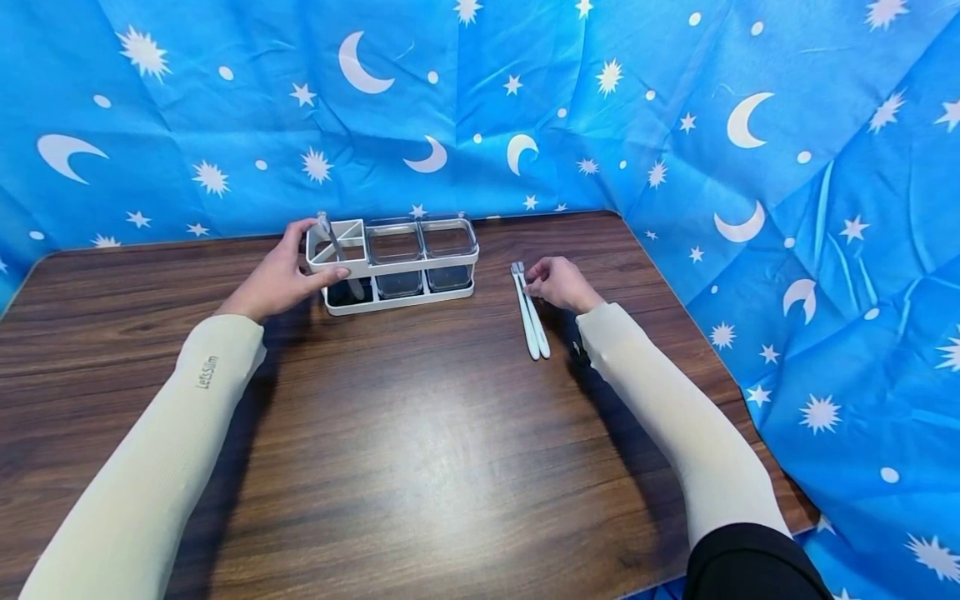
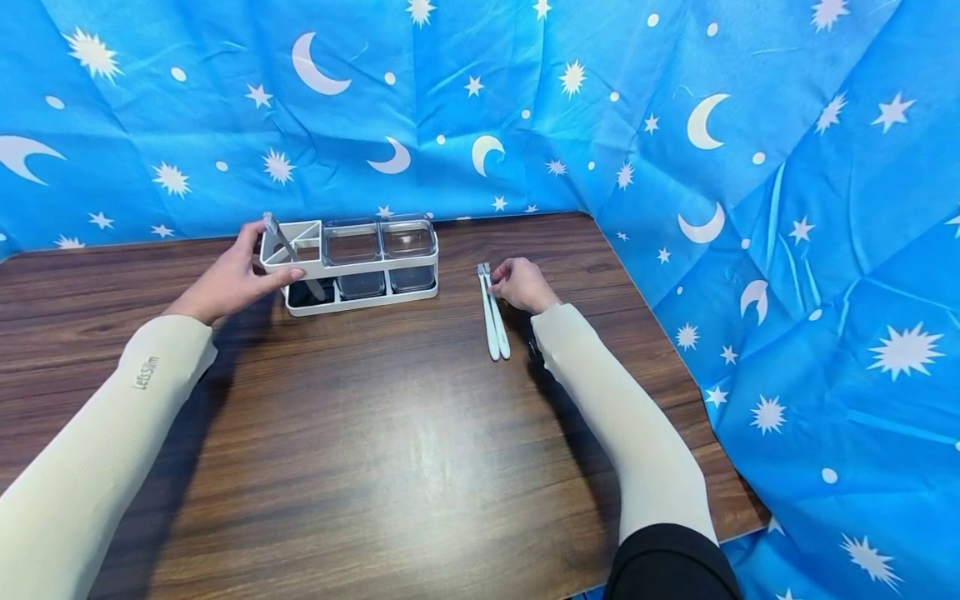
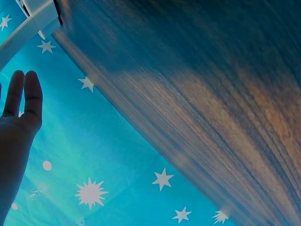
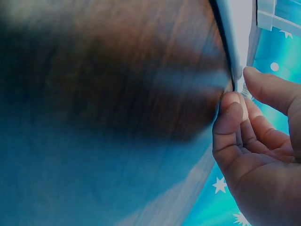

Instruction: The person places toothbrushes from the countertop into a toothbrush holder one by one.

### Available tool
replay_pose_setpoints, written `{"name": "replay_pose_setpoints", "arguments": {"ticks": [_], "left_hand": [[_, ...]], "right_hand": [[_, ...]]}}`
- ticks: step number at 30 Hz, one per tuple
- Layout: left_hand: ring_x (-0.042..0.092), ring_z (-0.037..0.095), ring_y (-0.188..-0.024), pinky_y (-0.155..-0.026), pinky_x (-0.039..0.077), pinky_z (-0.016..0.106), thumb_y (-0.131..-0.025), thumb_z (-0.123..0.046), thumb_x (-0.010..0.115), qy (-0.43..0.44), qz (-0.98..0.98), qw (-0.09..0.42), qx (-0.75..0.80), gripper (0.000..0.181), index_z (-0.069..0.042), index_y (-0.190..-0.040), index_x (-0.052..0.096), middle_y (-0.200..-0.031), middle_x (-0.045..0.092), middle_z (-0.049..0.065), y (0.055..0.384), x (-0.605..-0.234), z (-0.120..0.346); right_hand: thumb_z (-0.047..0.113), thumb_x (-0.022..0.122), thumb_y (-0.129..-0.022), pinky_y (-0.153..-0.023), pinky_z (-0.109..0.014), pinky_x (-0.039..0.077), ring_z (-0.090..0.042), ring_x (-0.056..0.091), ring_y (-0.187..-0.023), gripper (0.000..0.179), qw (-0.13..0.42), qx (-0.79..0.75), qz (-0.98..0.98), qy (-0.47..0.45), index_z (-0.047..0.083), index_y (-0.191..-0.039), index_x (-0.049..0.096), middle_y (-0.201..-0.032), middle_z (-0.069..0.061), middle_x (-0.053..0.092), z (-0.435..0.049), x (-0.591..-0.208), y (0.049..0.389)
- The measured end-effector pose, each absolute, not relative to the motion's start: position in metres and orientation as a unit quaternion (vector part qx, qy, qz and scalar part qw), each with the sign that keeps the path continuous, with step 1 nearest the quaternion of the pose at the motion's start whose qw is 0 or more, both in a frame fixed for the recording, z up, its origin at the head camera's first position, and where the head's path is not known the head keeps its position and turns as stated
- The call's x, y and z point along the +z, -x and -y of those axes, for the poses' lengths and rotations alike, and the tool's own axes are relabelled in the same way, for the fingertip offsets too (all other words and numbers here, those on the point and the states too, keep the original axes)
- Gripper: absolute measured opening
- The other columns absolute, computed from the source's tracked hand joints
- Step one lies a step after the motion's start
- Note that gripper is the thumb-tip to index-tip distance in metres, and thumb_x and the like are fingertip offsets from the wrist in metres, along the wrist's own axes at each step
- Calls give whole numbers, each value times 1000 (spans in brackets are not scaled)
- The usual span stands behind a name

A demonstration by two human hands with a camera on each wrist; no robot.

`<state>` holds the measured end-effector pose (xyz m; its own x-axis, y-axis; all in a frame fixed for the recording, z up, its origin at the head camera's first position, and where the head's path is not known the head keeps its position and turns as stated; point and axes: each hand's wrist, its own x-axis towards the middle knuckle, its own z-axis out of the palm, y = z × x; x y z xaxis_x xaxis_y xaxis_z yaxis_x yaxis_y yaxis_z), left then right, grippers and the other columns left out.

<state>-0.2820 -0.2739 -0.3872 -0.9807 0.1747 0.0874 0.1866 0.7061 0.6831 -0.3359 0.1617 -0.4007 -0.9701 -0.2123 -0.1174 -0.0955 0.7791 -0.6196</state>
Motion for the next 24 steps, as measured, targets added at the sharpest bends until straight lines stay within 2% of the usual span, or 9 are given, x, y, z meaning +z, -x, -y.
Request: {"name": "replay_pose_setpoints", "arguments": {"ticks": [12,24], "left_hand": [[46,40,-109,-91,37,59,-83,-54,65,100,923,9,-372,95,-22,-150,5,-133,38,24,280,-385,273],[47,39,-107,-89,38,58,-84,-53,64,102,921,9,-375,94,-21,-150,6,-130,39,23,281,-386,272]], "right_hand": [[8,65,-89,-66,-30,45,-21,55,-78,15,90,-309,-944,71,-1,-101,64,-91,-11,60,-157,-402,338],[11,63,-90,-67,-33,45,-22,56,-77,9,86,-265,-960,12,3,-89,66,-87,-9,59,-152,-397,336]]}}
